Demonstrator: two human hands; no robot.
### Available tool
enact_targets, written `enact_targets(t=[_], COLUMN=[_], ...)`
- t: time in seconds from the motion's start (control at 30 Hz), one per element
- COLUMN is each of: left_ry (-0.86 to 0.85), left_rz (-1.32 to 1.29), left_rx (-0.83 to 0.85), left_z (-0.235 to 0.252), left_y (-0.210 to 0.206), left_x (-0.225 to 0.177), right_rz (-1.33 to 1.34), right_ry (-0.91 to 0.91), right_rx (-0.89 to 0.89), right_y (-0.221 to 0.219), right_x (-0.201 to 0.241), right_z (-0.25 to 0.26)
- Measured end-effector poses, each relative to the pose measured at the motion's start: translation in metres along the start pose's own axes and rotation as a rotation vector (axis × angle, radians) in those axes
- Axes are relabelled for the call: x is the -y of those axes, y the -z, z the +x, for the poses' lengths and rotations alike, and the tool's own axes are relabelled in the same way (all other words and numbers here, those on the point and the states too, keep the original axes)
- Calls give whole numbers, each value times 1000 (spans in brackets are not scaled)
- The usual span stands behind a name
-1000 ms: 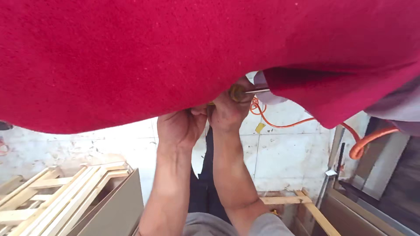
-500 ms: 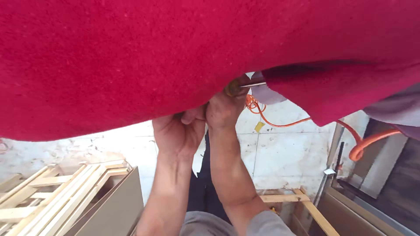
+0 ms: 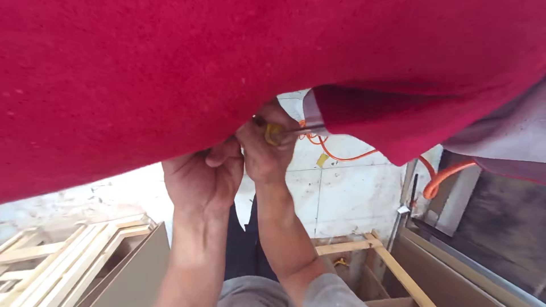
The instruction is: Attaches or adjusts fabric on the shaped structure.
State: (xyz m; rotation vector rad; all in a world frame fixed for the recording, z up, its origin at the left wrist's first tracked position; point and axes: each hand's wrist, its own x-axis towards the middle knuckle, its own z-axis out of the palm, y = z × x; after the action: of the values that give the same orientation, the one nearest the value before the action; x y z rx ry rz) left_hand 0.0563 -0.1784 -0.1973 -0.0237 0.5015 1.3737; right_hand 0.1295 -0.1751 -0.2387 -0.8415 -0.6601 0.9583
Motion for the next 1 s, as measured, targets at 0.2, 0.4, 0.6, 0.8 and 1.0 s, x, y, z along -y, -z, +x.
enact_targets(t=[0.2,0.4,0.6,0.8,1.0], left_ry=[66,52,5,18,-58], left_rz=[-67,-341,-322,-341,-460], left_rx=[-14,-42,-116,-167,-119], left_z=[-5,-3,-8,-2,-3], left_y=[-8,-16,-23,-33,-25], left_x=[2,22,20,24,36], right_rz=[-515,-752,-672,-725,-847], right_ry=[-313,-351,-7,-50,172], right_rx=[-101,66,238,334,349], right_y=[83,98,74,27,18], right_x=[15,124,263,263,206], right_z=[-80,-118,12,184,210])
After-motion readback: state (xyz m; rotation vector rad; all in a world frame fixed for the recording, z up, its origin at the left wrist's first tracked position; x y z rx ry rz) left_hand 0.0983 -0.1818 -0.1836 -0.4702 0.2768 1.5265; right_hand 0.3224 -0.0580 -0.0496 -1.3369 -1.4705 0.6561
